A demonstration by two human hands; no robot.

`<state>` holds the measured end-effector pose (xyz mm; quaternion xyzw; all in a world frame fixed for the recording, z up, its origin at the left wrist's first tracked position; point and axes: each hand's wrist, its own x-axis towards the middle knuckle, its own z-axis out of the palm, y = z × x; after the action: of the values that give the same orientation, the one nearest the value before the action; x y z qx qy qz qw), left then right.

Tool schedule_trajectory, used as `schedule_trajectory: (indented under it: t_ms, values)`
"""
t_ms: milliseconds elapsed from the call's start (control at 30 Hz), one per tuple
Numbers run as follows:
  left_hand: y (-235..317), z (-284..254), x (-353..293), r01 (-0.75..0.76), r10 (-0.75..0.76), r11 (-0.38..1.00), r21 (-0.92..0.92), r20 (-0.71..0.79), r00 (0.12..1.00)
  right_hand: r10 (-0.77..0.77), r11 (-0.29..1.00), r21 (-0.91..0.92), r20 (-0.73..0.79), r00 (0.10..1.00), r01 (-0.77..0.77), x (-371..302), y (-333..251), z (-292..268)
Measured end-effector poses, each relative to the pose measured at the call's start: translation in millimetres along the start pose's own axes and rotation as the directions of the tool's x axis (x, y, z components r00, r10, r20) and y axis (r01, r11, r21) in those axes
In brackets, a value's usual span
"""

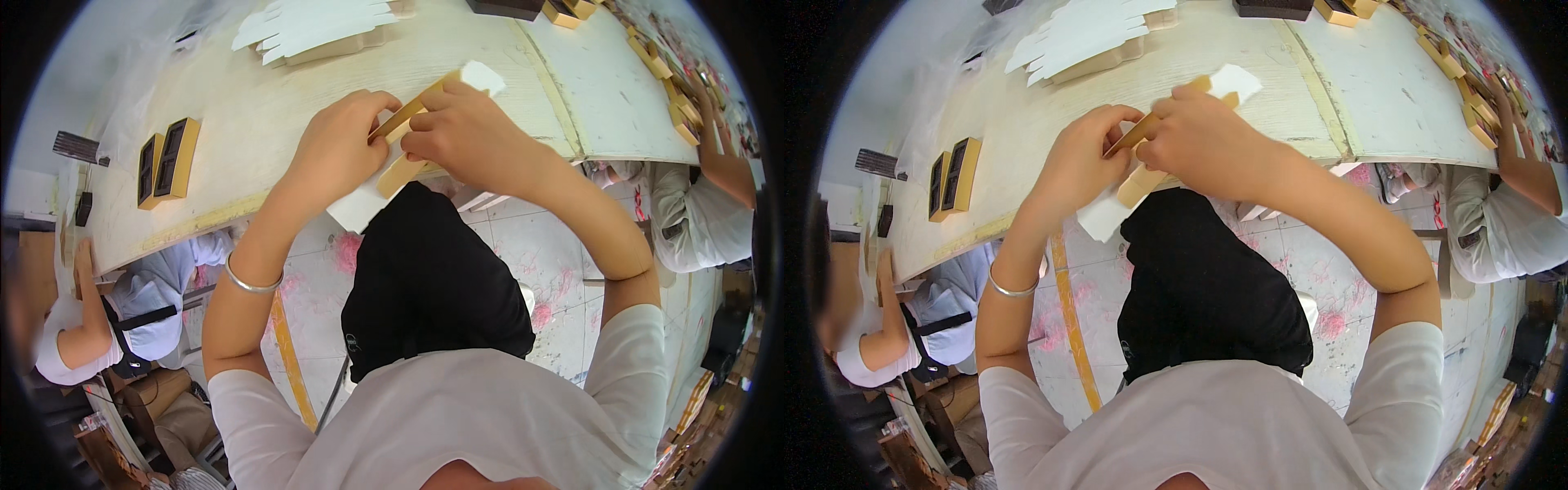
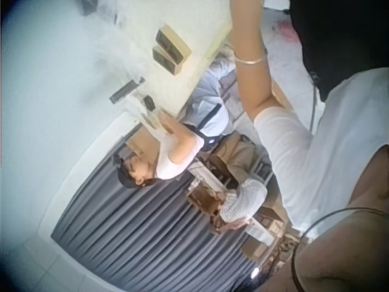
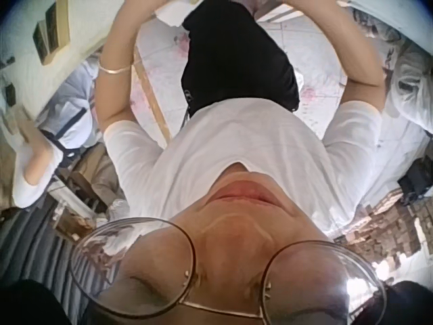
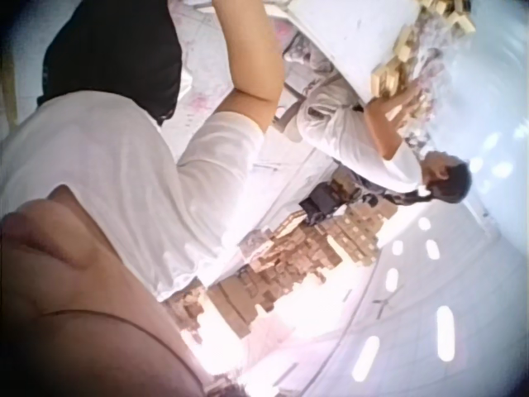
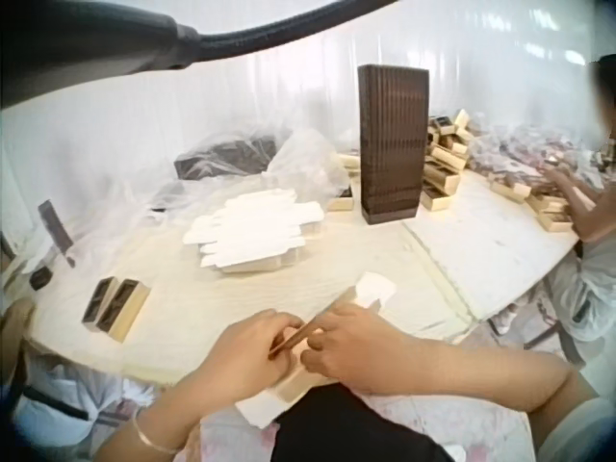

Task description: The person folds flat cardboard pieces into small rectangular boxes and inserts dark rectangular inserts into them. The person repeats this process multiple times, stacking the finished boxes on the table.

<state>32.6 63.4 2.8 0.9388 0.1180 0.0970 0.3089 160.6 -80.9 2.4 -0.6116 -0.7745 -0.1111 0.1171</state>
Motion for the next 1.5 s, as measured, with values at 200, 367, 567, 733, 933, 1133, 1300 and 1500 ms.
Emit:
schedule_trajectory:
  t_ms: [200, 367, 567, 733, 933, 1133, 1300, 1500]
  values:
    - [7.3, 7.4, -18.0, -0.099, 0.092, 0.992, -0.082, -0.085, 0.992, 0.098, 0.773, 0.631, -0.016, 0.995, -0.065, -29.6, -2.2, 10.4]
    - [-5.2, -4.1, -22.1, -0.205, 0.288, 0.924, -0.323, 0.233, 0.929, 0.159, 0.734, 0.670, -0.011, 0.987, -0.111, -40.3, -0.3, 13.0]
    - [-10.5, 3.8, -27.1, -0.254, 0.297, 0.933, -0.255, 0.149, 0.943, 0.284, 0.653, 0.709, 0.097, 0.954, -0.266, -34.6, -3.3, 10.3]
    - [-4.1, 28.3, -26.9, -0.347, 0.336, 0.930, -0.124, -0.103, 0.936, 0.379, 0.646, 0.654, 0.172, 0.909, -0.394, -20.7, -13.9, -0.7]
    - [3.1, 37.8, -26.4, -0.300, 0.274, 0.939, -0.167, -0.161, 0.948, 0.345, 0.390, 0.765, 0.395, 0.851, -0.513, -33.0, -7.1, -14.6]
    - [6.9, 27.7, -23.4, -0.125, 0.131, 0.958, -0.258, 0.006, 0.991, 0.157, 0.955, 0.261, -0.043, 0.987, -0.141, -62.9, -31.8, -0.1]
    - [4.3, 8.2, -18.2, 0.119, 0.080, 0.672, -0.731, 0.231, 0.970, 0.374, 0.787, 0.609, -0.341, 0.863, -0.101, -53.5, -26.4, 26.3]
    - [4.8, 37.1, -24.6, -0.184, 0.123, 0.854, -0.487, -0.155, 0.980, 0.651, 0.495, 0.851, -0.228, 0.724, -0.177, -38.4, -33.6, 28.9]
